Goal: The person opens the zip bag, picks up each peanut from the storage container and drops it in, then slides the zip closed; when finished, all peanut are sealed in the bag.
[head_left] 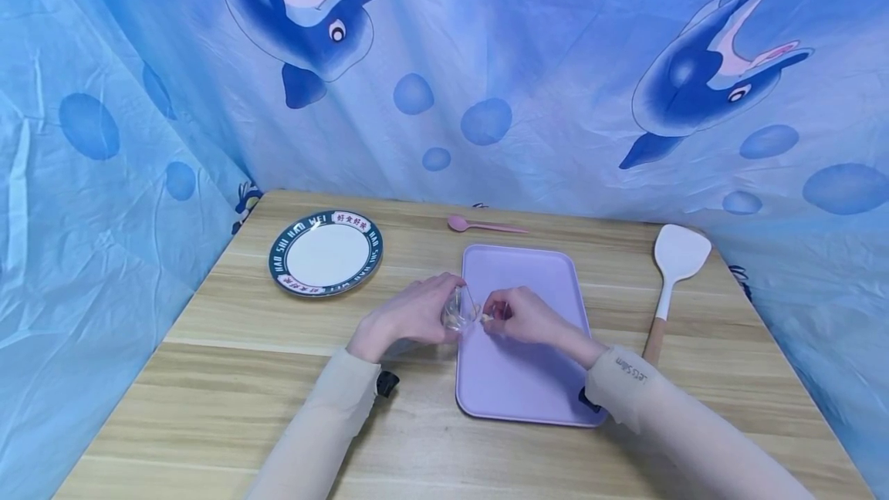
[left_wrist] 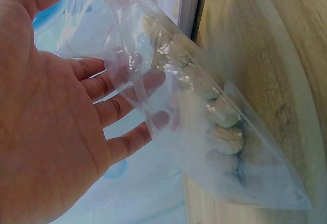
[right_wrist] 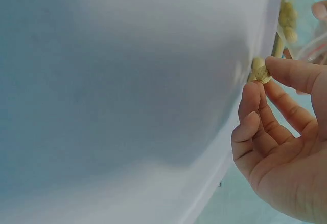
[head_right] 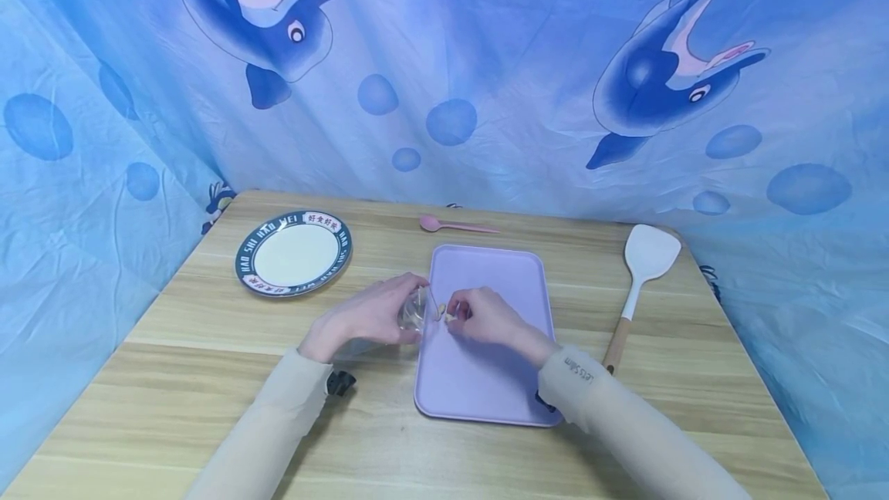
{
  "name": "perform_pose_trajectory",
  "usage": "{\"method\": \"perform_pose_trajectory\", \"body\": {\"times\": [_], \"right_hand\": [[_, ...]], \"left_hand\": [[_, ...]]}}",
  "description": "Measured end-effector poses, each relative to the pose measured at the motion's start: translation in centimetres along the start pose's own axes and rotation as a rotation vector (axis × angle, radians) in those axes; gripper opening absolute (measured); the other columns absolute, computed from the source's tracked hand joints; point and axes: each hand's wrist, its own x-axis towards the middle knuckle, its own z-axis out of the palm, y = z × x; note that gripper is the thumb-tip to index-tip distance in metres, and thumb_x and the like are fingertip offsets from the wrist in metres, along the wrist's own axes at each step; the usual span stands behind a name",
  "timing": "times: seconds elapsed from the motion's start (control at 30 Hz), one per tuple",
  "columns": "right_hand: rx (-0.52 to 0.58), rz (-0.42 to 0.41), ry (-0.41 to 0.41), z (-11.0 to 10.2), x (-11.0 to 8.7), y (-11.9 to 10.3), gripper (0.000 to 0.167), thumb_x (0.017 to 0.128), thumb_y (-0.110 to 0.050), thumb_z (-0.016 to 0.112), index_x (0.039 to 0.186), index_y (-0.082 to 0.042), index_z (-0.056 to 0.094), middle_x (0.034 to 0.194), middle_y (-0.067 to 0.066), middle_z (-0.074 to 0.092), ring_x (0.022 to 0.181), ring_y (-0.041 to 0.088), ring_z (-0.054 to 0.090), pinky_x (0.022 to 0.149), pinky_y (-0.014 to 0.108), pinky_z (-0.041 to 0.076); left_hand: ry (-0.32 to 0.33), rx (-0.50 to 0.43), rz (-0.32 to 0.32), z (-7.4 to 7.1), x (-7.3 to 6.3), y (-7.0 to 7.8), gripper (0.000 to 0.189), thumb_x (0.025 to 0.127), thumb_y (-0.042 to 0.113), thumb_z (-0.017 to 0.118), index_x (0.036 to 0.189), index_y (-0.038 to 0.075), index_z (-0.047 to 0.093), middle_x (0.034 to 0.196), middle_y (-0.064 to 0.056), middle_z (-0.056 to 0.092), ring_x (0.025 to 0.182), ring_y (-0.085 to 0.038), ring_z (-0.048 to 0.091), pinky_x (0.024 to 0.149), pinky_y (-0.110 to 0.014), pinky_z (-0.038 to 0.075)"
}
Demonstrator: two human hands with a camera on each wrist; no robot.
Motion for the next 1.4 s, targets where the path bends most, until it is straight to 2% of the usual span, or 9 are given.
{"method": "perform_pose_trajectory", "body": {"times": [0.3,0.57,0.87,1.07,1.4], "right_hand": [[-0.041,-0.025,0.029,-2.1,0.3,-0.6,0.011,0.083,-0.005,0.075,0.093,-0.006,0.071,0.071,-0.004,0.061,0.061,0.012,0.055,0.059,0.026,0.047],[-0.061,-0.045,0.021,-3.2,0.7,-2.2,0.01,0.085,-0.007,0.074,0.095,-0.008,0.071,0.072,-0.005,0.061,0.064,0.013,0.057,0.062,0.027,0.048],[-0.065,-0.066,0.0,-2.8,1.7,-3.7,0.01,0.085,-0.008,0.076,0.094,-0.008,0.071,0.071,-0.005,0.061,0.063,0.015,0.057,0.061,0.025,0.048],[-0.059,-0.058,-0.008,-2.3,1.9,-4.2,0.012,0.085,-0.008,0.077,0.095,-0.007,0.071,0.071,-0.004,0.06,0.061,0.01,0.054,0.06,0.024,0.047],[-0.052,-0.039,0.007,-2.1,2.1,-4.2,0.009,0.086,-0.008,0.076,0.094,-0.007,0.07,0.069,-0.004,0.06,0.062,0.013,0.056,0.059,0.025,0.046]], "left_hand": [[0.009,0.007,0.012,0.0,0.0,-0.3,0.083,0.074,0.036,0.081,0.144,0.012,0.045,0.134,-0.003,0.056,0.122,-0.019,0.052,0.108,-0.045,0.038],[0.004,0.003,0.024,-0.1,0.1,-0.4,0.083,0.074,0.037,0.082,0.143,0.011,0.045,0.133,-0.004,0.057,0.121,-0.019,0.052,0.107,-0.047,0.039],[0.005,-0.024,0.027,-0.3,-0.1,-0.6,0.08,0.072,0.034,0.083,0.14,0.01,0.048,0.126,0.0,0.058,0.113,-0.017,0.054,0.102,-0.045,0.042],[0.007,-0.036,0.029,-0.3,-0.1,-0.6,0.082,0.072,0.034,0.085,0.141,0.011,0.048,0.128,-0.001,0.058,0.115,-0.018,0.054,0.105,-0.047,0.041],[-0.001,-0.032,0.007,-0.3,-0.2,-0.5,0.085,0.074,0.035,0.084,0.145,0.012,0.044,0.135,-0.004,0.056,0.124,-0.019,0.051,0.111,-0.051,0.034]]}}
